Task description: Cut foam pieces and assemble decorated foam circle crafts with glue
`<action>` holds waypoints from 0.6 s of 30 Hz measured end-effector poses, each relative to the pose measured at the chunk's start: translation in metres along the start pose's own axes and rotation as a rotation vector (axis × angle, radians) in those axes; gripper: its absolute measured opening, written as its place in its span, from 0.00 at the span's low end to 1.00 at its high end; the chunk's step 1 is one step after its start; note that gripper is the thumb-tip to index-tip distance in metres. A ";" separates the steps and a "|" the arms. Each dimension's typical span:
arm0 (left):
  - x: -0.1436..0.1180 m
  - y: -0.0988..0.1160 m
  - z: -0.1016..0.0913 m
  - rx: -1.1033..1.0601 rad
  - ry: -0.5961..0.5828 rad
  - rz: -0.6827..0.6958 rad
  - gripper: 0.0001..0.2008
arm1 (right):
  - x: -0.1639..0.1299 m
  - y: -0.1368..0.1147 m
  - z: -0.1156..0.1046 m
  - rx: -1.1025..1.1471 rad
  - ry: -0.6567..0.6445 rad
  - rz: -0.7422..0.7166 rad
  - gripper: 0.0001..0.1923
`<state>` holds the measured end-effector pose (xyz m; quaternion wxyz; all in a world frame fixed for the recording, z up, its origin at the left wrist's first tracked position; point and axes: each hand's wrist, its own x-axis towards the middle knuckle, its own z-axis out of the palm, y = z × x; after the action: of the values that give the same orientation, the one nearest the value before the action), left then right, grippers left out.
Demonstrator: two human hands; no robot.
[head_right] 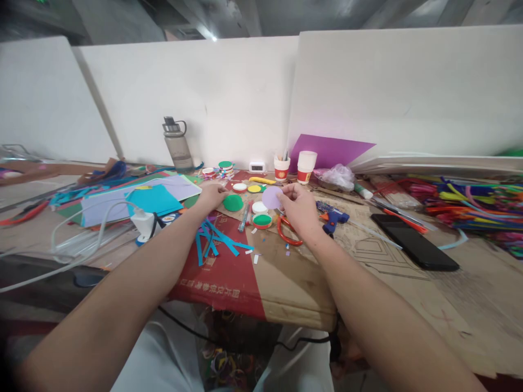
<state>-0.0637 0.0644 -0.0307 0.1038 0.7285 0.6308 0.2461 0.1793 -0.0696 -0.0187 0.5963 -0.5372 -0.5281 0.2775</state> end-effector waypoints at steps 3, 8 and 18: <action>0.003 0.000 0.002 0.032 -0.063 0.019 0.12 | 0.000 0.001 0.001 -0.008 -0.006 -0.002 0.11; 0.007 -0.002 0.004 0.018 -0.122 0.025 0.10 | -0.002 0.001 0.003 -0.022 -0.018 0.002 0.12; 0.012 -0.011 0.011 -0.336 0.005 -0.114 0.06 | -0.003 0.003 0.004 -0.054 -0.015 0.002 0.11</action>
<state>-0.0673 0.0797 -0.0425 0.2362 0.6632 0.6215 0.3437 0.1760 -0.0699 -0.0227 0.5773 -0.5517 -0.5392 0.2676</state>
